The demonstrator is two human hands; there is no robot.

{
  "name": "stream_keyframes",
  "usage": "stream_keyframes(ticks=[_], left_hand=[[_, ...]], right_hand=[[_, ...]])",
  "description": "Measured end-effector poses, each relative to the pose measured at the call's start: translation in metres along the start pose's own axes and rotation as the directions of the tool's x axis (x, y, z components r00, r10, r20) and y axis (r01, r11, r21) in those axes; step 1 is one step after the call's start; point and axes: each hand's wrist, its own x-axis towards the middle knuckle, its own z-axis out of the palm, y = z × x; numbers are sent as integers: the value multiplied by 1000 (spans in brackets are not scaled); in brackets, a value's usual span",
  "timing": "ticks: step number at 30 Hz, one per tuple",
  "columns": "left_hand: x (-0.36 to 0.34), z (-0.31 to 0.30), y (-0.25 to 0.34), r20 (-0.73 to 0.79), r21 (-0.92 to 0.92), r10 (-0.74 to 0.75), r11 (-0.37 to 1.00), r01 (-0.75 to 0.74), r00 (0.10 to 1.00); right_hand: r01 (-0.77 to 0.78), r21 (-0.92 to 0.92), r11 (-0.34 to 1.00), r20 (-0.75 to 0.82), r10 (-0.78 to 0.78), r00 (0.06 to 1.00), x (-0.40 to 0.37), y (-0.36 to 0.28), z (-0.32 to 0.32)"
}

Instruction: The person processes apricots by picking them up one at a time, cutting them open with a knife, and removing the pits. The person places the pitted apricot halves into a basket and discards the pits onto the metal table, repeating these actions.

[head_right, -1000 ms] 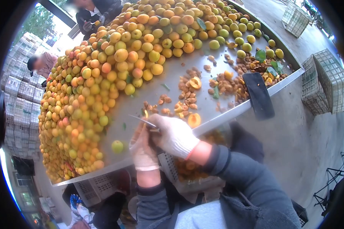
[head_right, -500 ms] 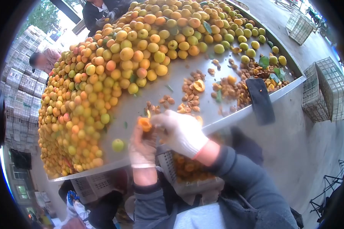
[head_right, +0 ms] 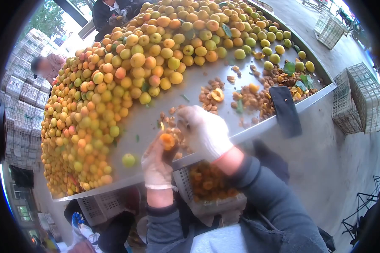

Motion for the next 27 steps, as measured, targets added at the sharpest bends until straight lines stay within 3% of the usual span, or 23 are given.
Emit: stream_keyframes(ticks=[1, 2, 3, 5, 6, 7, 9, 10, 11, 12, 13, 15, 16, 17, 18, 19, 20, 21, 22, 24, 26, 27], left_hand=[[1, -4, -1, 46, -30, -16, 999, 17, 999], [3, -5, -2, 93, -60, -30, 998, 35, 995], [4, -6, -3, 95, -62, -30, 997, 36, 995], [5, 0, -2, 202, -112, -201, 968, 226, 959], [2, 4, -1, 202, -112, -201, 968, 226, 959], [-7, 21, 8, 240, -74, -216, 968, 240, 946], [-13, 27, 10, 270, -32, -231, 968, 248, 935], [-9, 20, 5, 189, 1, -261, 964, 266, 947], [-5, 10, 1, 102, 31, -283, 959, 282, 954], [-5, -3, 1, 231, 172, -204, 971, 167, 951], [-8, -12, 1, 205, 173, -182, 974, 147, 962], [-17, -8, 7, 441, 508, -268, 861, 8, 856], [-29, -6, 14, 504, 603, -346, 797, -35, 792], [-35, -5, 20, 494, 608, -338, 793, -40, 801], [-40, -6, 26, 585, 664, -69, 613, -428, 808], [-44, -9, 31, 701, 640, 158, 292, -711, 696], [-42, -27, 37, 538, 720, 177, 412, -559, 824], [-40, -34, 49, 134, 549, 79, 824, -141, 988], [-25, -58, 58, 0, 301, 127, 946, -121, 992], [-7, -91, 70, -185, 561, 414, 789, -251, 891], [21, -168, 72, -142, 708, 672, 582, -400, 727], [25, -185, 85, -183, 865, 734, 436, -248, 654]], right_hand=[[-90, 148, 985, -26, 95, 995, 3, -2, -3], [-376, 493, 785, 192, 324, 927, 7, -6, -9], [-375, 492, 786, 190, 324, 927, 8, -14, -19], [-693, 602, 397, 596, 355, 721, 12, -37, -44], [-647, 575, 500, 619, 251, 744, 9, -36, -41], [-648, 575, 499, 621, 250, 743, 6, -30, -32], [-420, 708, 568, 390, 181, 903, 2, -19, -15], [-608, 632, 480, 508, 337, 793, 11, -37, -44], [-561, 610, 559, 408, 386, 827, 12, -28, -41], [-550, 647, 528, 384, 397, 834, 12, -23, -43], [-537, 684, 494, 366, 404, 838, 11, -19, -44], [-441, 719, 537, 270, 369, 890, 11, -19, -41], [-466, 679, 567, 285, 381, 880, 12, -19, -43], [-478, 679, 557, 293, 391, 873, 12, -20, -45], [-514, 638, 573, 319, 411, 854, 14, -21, -48], [-551, 593, 587, 343, 436, 832, 13, -20, -51], [-555, 595, 581, 352, 433, 830, 12, -19, -51], [-523, 620, 584, 317, 424, 848, 11, -20, -51], [-489, 646, 586, 283, 412, 866, 11, -21, -49], [-476, 659, 582, 281, 396, 874, 10, -23, -50], [-464, 662, 588, 280, 380, 881, 10, -21, -52], [-487, 648, 586, 306, 385, 871, 10, -20, -53]])
